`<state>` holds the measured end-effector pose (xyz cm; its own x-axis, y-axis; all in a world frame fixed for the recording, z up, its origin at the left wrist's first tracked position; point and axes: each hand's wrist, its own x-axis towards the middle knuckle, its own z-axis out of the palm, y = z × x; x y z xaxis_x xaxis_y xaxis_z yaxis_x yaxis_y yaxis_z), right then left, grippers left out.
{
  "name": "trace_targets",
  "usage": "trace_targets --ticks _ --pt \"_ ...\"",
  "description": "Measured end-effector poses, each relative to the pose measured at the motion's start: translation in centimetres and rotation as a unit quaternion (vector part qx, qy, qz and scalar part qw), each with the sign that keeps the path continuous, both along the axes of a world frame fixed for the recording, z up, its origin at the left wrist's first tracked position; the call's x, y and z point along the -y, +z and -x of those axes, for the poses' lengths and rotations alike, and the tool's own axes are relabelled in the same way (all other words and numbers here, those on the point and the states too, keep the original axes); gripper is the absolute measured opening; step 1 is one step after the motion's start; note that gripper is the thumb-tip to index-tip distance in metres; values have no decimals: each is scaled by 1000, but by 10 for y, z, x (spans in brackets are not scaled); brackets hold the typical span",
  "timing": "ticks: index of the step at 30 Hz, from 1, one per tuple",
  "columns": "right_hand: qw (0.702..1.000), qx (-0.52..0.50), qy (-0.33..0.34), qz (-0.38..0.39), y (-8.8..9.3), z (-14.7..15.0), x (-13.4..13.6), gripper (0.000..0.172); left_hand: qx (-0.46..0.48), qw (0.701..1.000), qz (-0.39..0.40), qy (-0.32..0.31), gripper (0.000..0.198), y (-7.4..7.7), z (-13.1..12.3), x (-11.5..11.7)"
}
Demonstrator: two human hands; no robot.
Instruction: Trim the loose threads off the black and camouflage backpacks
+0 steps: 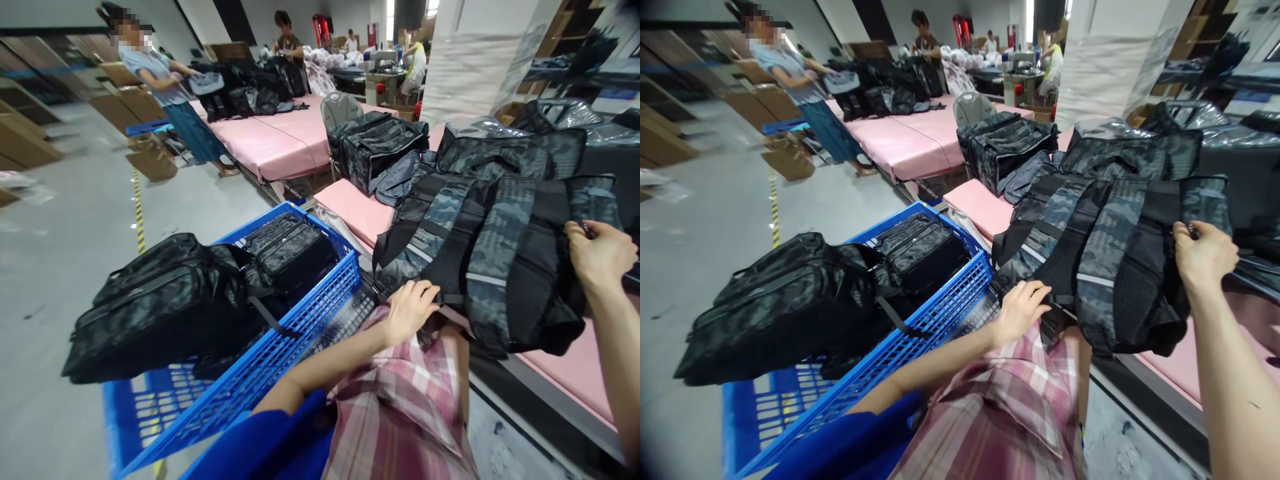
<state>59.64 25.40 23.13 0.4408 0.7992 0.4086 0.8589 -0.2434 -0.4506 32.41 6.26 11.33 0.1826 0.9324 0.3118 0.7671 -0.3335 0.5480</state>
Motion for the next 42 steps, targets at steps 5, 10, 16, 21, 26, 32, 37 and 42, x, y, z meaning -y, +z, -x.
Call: trace_targets --ticks 5,10,16,21,26,32,37,42 --pt "992 -79 46 -89 6 16 65 42 -35 999 35 -10 13 15 -3 -27" --pt "967 -182 167 -59 -36 55 183 34 353 852 374 -103 26 37 4 -21" --pt "971 -148 184 23 -79 74 242 61 567 644 496 -129 46 58 -9 -5" --pt "967 5 220 -126 -78 77 242 31 567 668 465 -129 50 67 -14 3" --pt "935 93 274 -205 -75 83 236 17 565 678 453 -128 53 74 -14 7" --pt "917 166 275 -237 -70 84 233 12 568 674 457 -122 50 72 -15 8" --pt "928 99 279 -226 -70 83 235 11 569 675 453 -123 50 70 -16 8" --pt "941 98 267 -184 -74 77 233 13 549 713 423 -106 47 66 -17 8"
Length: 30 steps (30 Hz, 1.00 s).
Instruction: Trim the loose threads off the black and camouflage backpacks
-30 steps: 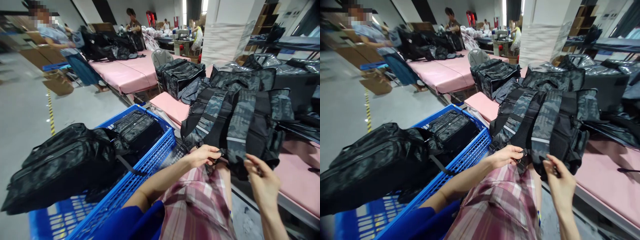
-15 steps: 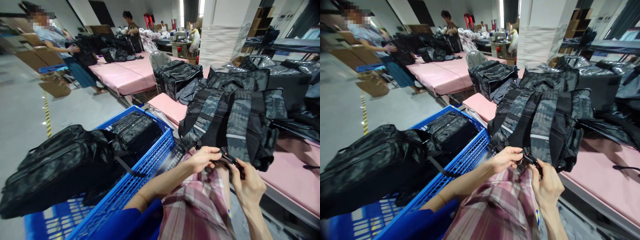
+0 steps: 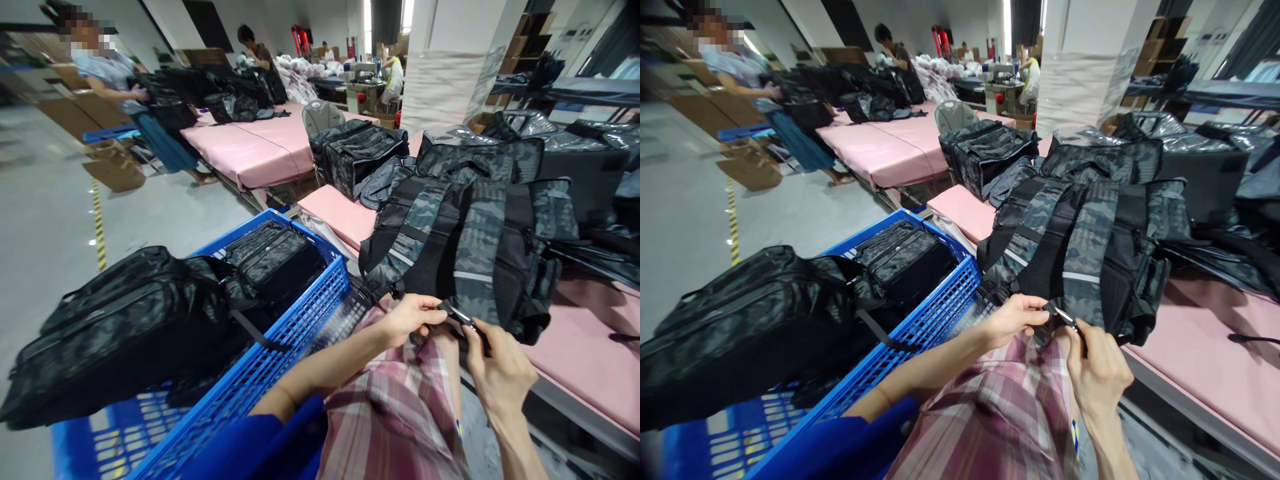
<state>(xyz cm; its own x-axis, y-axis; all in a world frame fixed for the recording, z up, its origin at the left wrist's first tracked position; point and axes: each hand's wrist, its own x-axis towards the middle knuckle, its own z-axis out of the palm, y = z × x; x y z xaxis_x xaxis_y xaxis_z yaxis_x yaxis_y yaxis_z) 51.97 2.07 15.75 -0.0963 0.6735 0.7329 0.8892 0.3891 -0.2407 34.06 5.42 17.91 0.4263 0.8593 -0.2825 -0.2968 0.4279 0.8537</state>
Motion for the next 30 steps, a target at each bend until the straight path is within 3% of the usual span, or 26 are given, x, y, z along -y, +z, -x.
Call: trace_targets --ticks 4,7,10,12,13,15,17,19,20,24,26,28,30 --pt "987 -129 29 93 -1 -3 -1 23 -80 994 -33 60 45 -7 -1 2" --pt "985 -89 101 108 -2 5 0 39 -85 991 -50 85 59 -13 -3 5" --pt "990 -28 117 79 -3 15 -3 29 -59 992 -83 71 61 -17 -2 5" --pt "984 -86 122 98 -4 17 -8 23 -60 992 -106 32 59 -18 0 2" --pt "971 -156 123 136 -3 16 -11 20 -74 990 -122 4 58 -18 1 -1" --pt "909 -315 126 243 -2 10 -18 21 -140 970 -194 -31 49 -15 3 -9" --pt "844 -416 118 316 2 3 -26 32 -222 928 -299 -21 35 -10 1 -18" --pt "825 -440 115 336 6 -3 -33 39 -265 891 -369 1 24 -5 -4 -25" --pt "827 -438 113 334 8 -6 -36 41 -268 890 -369 -6 23 -3 -8 -28" --pt "834 -427 97 337 11 -14 -43 39 -242 931 -255 -96 40 4 -23 -39" --pt "838 -423 86 334 10 -20 -43 40 -212 956 -169 -110 40 7 -27 -45" --pt "867 -386 56 309 9 -27 -38 49 -162 979 -67 -103 35 9 -30 -50" --pt "918 -295 24 264 9 -35 -29 53 -124 988 13 -95 31 10 -31 -55"
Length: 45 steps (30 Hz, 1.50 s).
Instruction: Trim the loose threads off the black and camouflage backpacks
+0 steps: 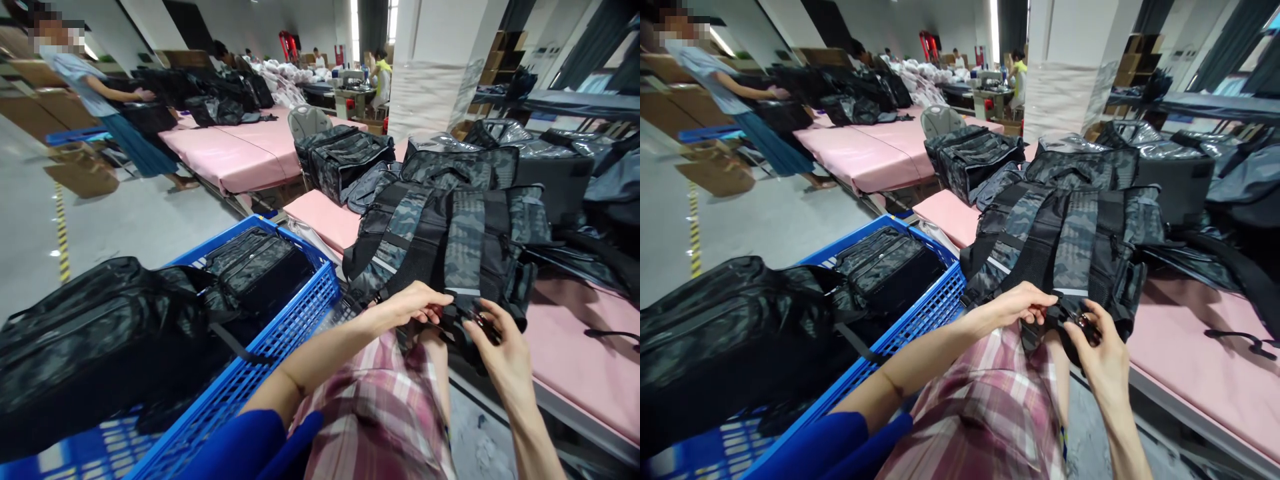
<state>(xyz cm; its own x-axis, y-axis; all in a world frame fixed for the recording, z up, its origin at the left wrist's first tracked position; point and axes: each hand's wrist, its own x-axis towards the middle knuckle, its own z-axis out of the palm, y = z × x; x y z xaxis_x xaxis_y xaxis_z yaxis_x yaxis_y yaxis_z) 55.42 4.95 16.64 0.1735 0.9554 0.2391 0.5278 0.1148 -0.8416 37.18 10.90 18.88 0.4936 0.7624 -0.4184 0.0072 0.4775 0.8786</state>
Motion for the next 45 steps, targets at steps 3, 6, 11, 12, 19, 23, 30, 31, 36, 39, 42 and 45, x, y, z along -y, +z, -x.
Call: trace_targets --ticks 3,6,11,12,19,23,30,31,36,39,42,45 --pt "976 182 13 -119 3 -6 13 35 5 1000 24 5 29 0 -3 -3" --pt "920 305 37 -243 10 -6 17 21 -14 1000 10 0 31 3 -6 -2" --pt "865 386 63 -314 14 -5 11 15 -41 999 -8 -1 30 9 -9 -1" --pt "872 373 63 -312 14 -6 10 13 -43 999 -8 -2 30 9 -9 -2" --pt "919 304 68 -242 7 -12 11 18 -32 998 -61 -8 37 -6 -4 -2" --pt "984 120 43 -123 5 -22 8 29 6 983 -178 -35 21 -14 4 15" --pt "935 37 353 7 16 -16 -12 31 45 963 -266 -3 12 -39 4 39" --pt "920 37 389 26 17 -15 -14 28 70 968 -239 11 12 -45 2 40" --pt "913 66 403 -1 12 -4 -26 25 176 976 -122 41 14 -57 -8 43" --pt "921 44 388 1 3 4 -27 15 86 962 -241 89 19 -53 1 53" --pt "948 -13 316 43 -5 7 -25 20 -77 912 -356 189 22 -60 30 70" --pt "961 -27 260 88 -11 5 -24 26 -267 860 -355 252 25 -82 66 78"
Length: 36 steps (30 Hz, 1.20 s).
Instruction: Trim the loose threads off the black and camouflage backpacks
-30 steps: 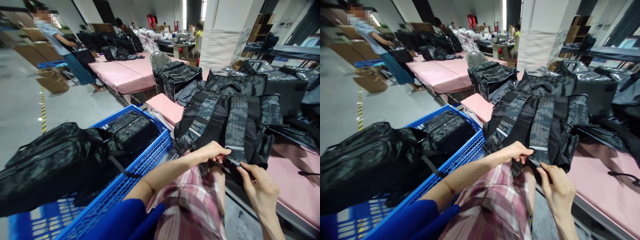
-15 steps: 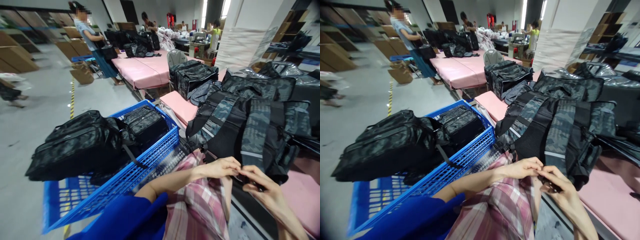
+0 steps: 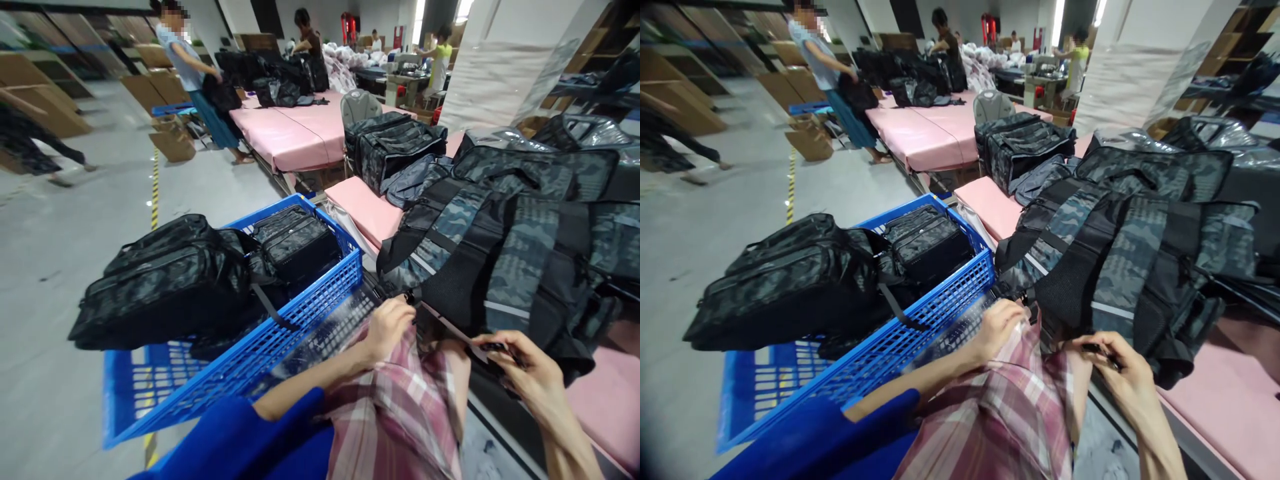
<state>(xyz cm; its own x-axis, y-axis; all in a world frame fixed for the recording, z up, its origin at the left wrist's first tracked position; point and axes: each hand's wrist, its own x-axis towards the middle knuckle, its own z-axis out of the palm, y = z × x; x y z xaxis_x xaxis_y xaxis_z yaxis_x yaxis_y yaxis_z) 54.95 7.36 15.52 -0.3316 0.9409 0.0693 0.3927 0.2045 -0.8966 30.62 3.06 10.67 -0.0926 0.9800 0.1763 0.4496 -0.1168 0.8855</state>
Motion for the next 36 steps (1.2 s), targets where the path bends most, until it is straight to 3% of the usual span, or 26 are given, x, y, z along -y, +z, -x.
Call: trace_targets --ticks 4,9,12,14,15,17,19,21,28,33,36 --pt "1000 12 -6 5 -2 3 -2 29 -153 984 84 22 30 -26 13 -11" --pt "999 31 -25 -7 -4 6 -2 29 -191 970 132 69 21 -22 -14 -34" --pt "998 42 -33 -20 -10 4 -3 30 -75 985 122 93 8 -9 -19 -36" --pt "998 45 -36 -18 -13 5 -4 30 120 982 142 40 10 1 -17 -32" --pt "998 44 -35 -17 -15 6 -4 31 239 956 169 -9 14 6 -15 -30" --pt "999 45 -22 -18 -16 9 -4 32 446 860 228 -101 23 14 -12 -24" --pt "998 55 -6 -26 -15 13 -4 33 554 775 270 -142 26 19 -13 -19" --pt "997 75 8 -34 -11 18 -4 32 585 749 285 -128 23 21 -16 -18" --pt "993 110 15 -35 -5 24 -2 32 593 754 268 -87 33 23 -30 -17" --pt "997 77 -8 9 -11 26 -2 32 564 782 250 -90 50 25 -32 -15" --pt "998 47 -5 45 -11 28 -2 33 554 783 265 -100 51 28 -31 -16"
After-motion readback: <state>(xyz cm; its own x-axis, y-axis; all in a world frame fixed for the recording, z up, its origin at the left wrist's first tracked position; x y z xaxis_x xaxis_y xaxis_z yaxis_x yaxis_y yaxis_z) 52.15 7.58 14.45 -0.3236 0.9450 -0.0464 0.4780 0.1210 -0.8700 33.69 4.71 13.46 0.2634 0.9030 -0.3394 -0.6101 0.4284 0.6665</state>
